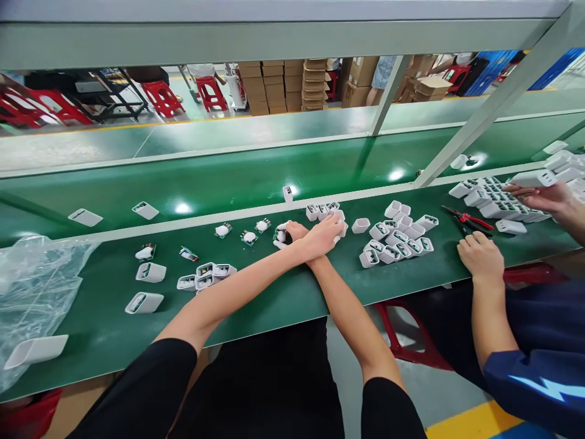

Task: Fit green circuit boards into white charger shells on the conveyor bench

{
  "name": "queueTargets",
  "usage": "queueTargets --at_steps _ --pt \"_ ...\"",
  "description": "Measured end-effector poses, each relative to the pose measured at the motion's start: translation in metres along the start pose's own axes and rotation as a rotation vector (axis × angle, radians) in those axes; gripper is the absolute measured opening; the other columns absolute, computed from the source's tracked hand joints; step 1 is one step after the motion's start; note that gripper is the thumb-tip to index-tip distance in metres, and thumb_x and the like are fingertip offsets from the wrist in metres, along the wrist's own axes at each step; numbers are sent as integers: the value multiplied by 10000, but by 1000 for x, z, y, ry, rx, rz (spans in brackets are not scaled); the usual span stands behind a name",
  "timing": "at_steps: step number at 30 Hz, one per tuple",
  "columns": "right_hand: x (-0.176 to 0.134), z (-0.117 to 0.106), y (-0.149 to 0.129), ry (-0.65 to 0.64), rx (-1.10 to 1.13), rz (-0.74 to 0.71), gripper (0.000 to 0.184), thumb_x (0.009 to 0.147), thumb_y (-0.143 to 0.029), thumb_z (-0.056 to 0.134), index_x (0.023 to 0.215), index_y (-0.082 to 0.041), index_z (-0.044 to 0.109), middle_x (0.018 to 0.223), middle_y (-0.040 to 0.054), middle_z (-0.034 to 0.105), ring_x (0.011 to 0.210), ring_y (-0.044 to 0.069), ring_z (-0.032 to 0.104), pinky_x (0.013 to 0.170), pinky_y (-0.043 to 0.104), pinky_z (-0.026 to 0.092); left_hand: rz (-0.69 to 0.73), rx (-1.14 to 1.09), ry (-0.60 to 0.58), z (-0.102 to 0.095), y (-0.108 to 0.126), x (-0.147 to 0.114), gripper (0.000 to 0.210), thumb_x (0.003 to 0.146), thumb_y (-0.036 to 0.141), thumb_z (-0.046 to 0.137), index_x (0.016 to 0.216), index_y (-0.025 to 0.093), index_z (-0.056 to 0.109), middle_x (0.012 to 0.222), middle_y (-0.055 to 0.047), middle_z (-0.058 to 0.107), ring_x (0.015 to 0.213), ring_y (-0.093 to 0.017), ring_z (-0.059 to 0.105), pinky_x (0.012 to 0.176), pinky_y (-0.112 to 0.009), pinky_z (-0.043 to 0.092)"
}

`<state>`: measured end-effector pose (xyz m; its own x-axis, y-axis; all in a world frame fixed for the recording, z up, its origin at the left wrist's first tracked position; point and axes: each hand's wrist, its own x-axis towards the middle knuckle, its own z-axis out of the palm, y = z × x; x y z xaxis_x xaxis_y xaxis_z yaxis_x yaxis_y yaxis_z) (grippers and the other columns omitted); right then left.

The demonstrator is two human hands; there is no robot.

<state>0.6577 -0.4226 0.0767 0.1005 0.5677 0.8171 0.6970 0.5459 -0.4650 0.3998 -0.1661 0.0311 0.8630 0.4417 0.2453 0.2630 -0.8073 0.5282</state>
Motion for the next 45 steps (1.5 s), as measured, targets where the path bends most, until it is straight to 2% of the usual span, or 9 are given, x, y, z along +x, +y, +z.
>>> queueTargets --at_steps 2,6,9,12,17,20,27,33,45 --pt "12 47 -12 -65 -24 115 453 1100 -474 790 1448 -193 718 1463 88 738 1233 262 776 1080 504 693 -14 -34 41 -1 1 -4 220 920 108 798 1019 275 693 1108 -116 706 1179 -383 653 951 -560 575" --pt "23 188 -10 -177 -65 325 374 1142 -468 723 1422 -221 732 1470 123 736 1255 284 753 1050 495 695 54 -274 188 -17 1 -34 215 955 113 756 1088 264 681 1133 -120 727 1292 -403 682 1046 -616 604" --pt "30 289 3 -234 -48 421 324 1106 -491 757 1250 -203 791 1199 81 787 993 186 742 921 348 706 153 -475 244 -37 -3 -82 241 1016 143 727 1204 272 652 1190 -91 749 1360 -336 727 1098 -539 651" --pt "36 343 13 -238 -15 491 313 1011 -466 838 1178 -204 795 966 5 750 843 172 689 870 331 687 197 -728 318 -57 -9 -139 302 1054 193 754 1306 275 611 1244 -76 717 1314 -282 790 1080 -465 697" --pt "37 344 18 -116 4 499 373 969 -497 874 1213 -232 780 985 27 786 881 217 718 941 442 660 69 -746 410 -67 -31 -206 753 960 230 915 1574 312 486 1524 -148 626 1392 -325 787 1130 -538 725" --pt "37 340 16 -67 -8 482 394 952 -521 890 1200 -232 788 956 21 788 862 213 728 925 445 666 31 -685 427 -63 -49 -223 699 910 214 940 1501 281 573 1446 -138 682 1438 -358 766 1116 -526 734" --pt "41 338 -8 -21 143 526 387 882 -470 977 1171 -266 822 965 20 803 908 239 798 938 470 707 -33 -554 374 -55 -69 -233 454 917 131 846 1343 235 730 1203 -88 750 1316 -321 798 1055 -483 717" --pt "19 312 -85 -52 447 560 473 843 -374 1035 1276 -312 853 1163 85 862 1005 327 878 856 523 771 51 -679 398 -52 -69 -239 644 916 152 826 1534 224 661 1207 -76 774 942 -172 779 871 -346 724" --pt "-33 311 -152 98 309 499 576 793 -355 1052 1338 -352 867 1111 99 856 989 364 862 829 613 799 251 -595 479 -58 -71 -241 729 871 121 853 1549 288 646 1289 -122 813 1113 -271 817 903 -424 717"
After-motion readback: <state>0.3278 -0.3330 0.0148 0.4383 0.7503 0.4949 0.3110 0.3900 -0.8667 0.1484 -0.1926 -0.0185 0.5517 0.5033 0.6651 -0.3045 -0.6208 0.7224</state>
